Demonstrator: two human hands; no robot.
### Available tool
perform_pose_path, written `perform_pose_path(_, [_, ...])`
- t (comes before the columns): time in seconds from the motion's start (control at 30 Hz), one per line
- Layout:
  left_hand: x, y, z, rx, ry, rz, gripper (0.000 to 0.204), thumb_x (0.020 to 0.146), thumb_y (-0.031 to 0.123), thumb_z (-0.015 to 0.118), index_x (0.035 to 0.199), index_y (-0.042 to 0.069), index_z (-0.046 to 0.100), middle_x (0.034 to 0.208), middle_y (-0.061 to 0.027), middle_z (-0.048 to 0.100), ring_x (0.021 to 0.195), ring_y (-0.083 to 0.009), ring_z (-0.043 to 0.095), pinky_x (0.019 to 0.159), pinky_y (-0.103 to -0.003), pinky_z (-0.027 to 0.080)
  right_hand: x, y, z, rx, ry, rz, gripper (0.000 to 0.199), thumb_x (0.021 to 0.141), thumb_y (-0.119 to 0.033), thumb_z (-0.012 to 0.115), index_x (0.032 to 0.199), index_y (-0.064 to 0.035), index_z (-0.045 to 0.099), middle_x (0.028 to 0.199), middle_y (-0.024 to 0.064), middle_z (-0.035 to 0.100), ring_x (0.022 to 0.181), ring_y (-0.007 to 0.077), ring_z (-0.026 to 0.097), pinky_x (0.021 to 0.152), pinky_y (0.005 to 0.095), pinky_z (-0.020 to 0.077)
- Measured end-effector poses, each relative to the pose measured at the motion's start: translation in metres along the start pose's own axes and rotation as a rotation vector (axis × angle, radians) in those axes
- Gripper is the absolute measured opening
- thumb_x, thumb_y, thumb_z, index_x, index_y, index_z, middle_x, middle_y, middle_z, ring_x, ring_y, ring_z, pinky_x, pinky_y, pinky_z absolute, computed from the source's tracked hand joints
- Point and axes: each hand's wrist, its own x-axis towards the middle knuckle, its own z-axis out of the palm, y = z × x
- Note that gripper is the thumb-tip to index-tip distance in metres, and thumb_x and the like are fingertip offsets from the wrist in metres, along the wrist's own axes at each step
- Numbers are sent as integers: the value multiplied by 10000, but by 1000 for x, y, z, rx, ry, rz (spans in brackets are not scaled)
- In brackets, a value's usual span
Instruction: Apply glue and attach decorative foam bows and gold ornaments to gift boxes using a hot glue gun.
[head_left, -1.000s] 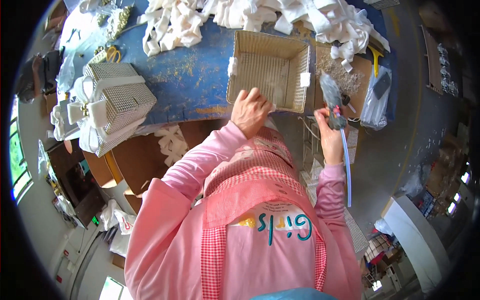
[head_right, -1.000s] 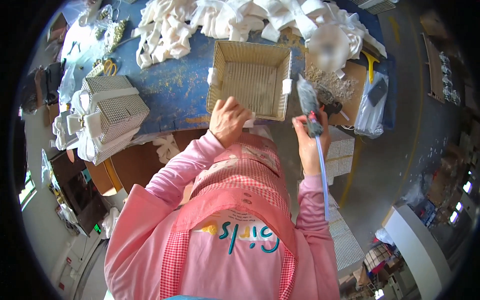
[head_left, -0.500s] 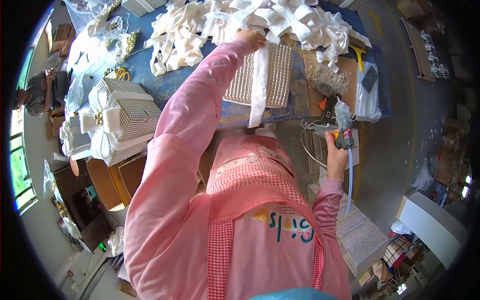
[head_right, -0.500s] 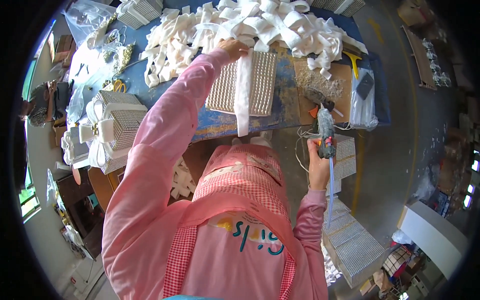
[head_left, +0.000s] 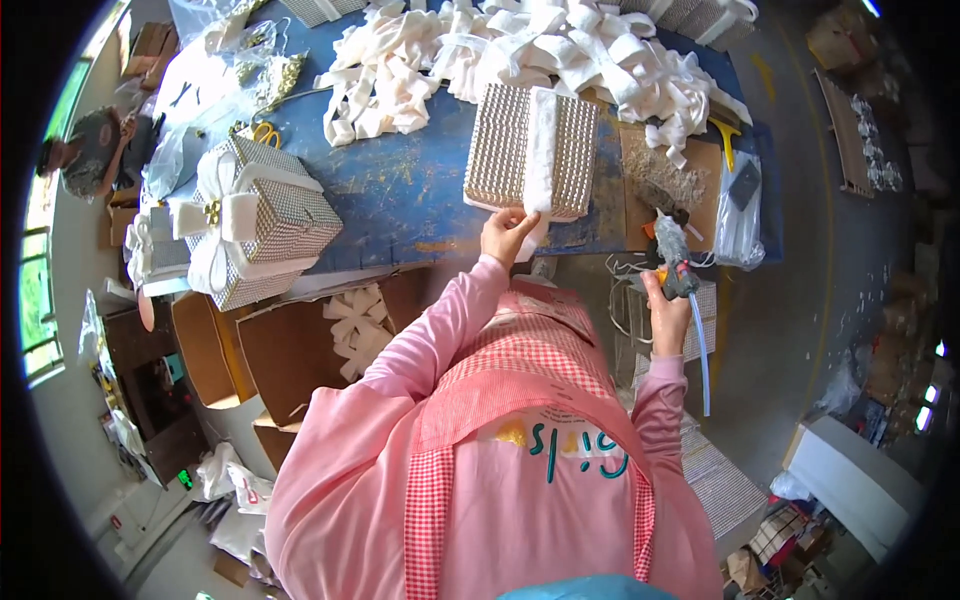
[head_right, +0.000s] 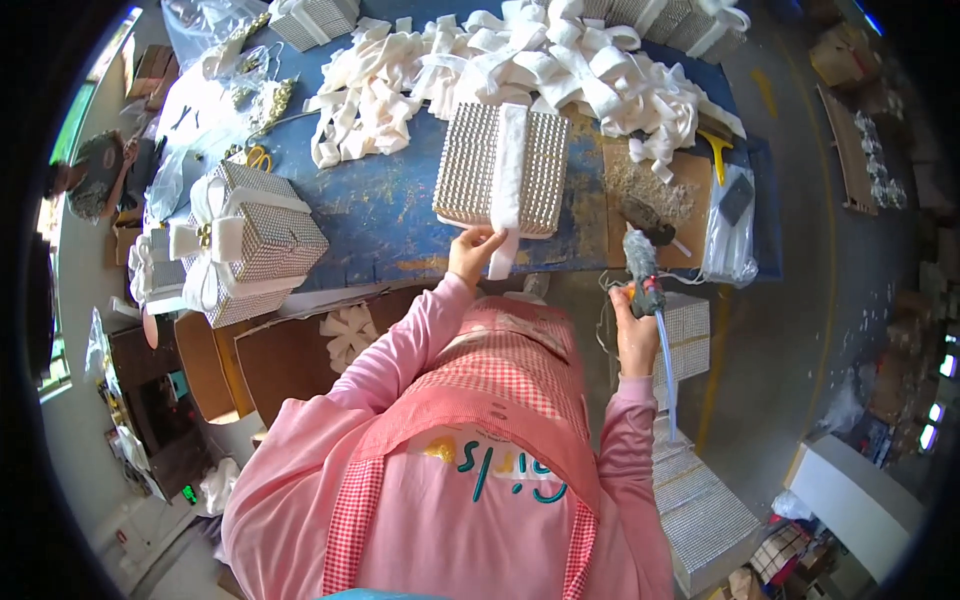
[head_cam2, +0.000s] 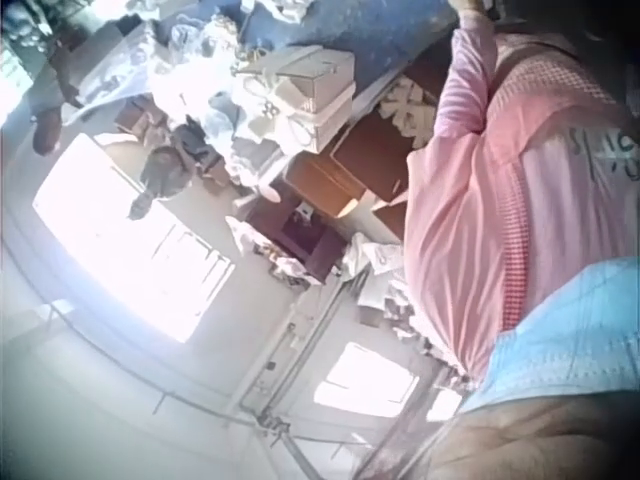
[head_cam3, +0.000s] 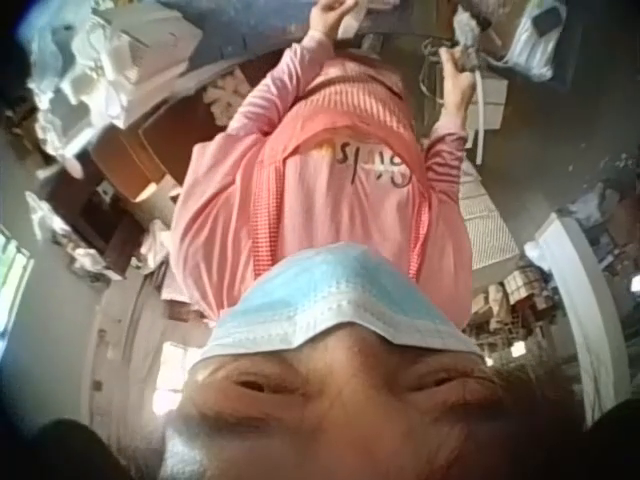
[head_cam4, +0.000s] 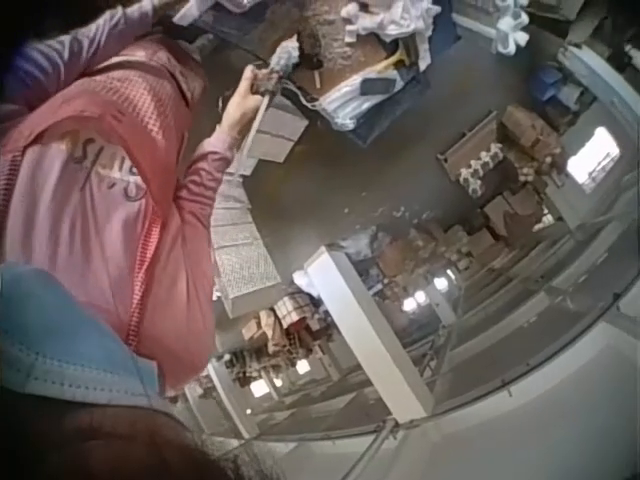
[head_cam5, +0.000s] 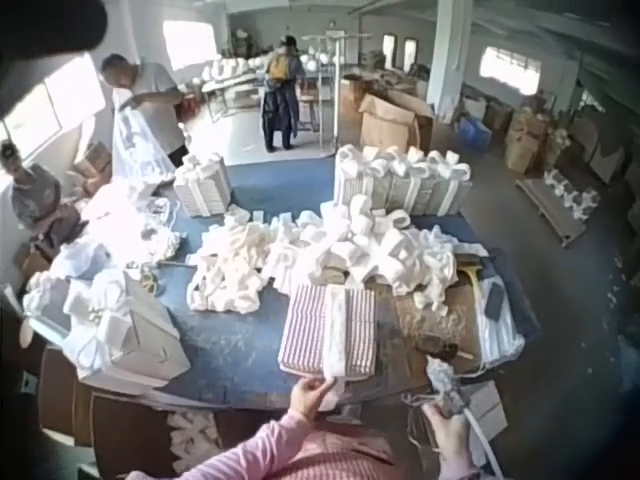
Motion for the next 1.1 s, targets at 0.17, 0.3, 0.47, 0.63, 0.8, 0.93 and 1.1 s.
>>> perform_pose_path(0.17, [-10,6,1,-225,56,133,245,762,240,671,782,11,585,725,-34,579,673,-117,537,649,-259,428,14,-18,11,23,-100,-22,248,793,-186,677,936,-19,563,827,11,580,751,87,541,703,241,448])
perform_pose_path(0.3, [-28,33,-20,-486,-37,159,169,791,133,647,787,37,507,723,-9,563,669,-85,525,619,-228,422,20,-18,13,3,-119,-57,236,792,-173,677,929,-23,557,809,7,578,727,86,535,681,241,442])
perform_pose_path(0.47, [-15,-7,-30,-171,-155,52,369,788,178,671,1077,-10,541,850,-55,633,748,-110,592,666,-239,468,25,-22,16,0,-165,-49,230,799,-168,668,934,-25,551,810,7,576,709,86,538,664,234,445])
perform_pose_path(0.63, [-64,87,-59,-383,-365,-28,233,820,178,630,952,-13,613,806,-63,641,732,-124,604,672,-243,473,30,-28,14,92,-276,-50,209,849,-194,604,970,-35,546,808,12,626,560,31,466,494,181,383])
perform_pose_path(0.8, [-57,174,-94,-302,-430,197,235,846,198,599,943,-16,618,780,-49,644,683,-108,600,628,-232,482,46,-53,23,-11,-469,-249,286,889,-328,526,941,-48,546,778,24,625,519,31,453,469,184,366])
perform_pose_path(0.93, [-39,249,-107,-162,-394,407,300,876,263,546,1017,-1,575,791,-54,626,634,-109,585,586,-222,482,70,-76,32,-121,-524,-282,406,829,-445,572,847,-41,602,662,12,590,561,56,539,490,215,419])
perform_pose_path(1.1, [-19,304,-103,-44,-387,484,359,876,315,544,1050,4,585,809,-59,645,547,-74,572,498,-183,469,102,-99,53,-115,-340,-923,333,791,-371,638,855,-48,591,699,132,594,637,342,585,542,378,444])
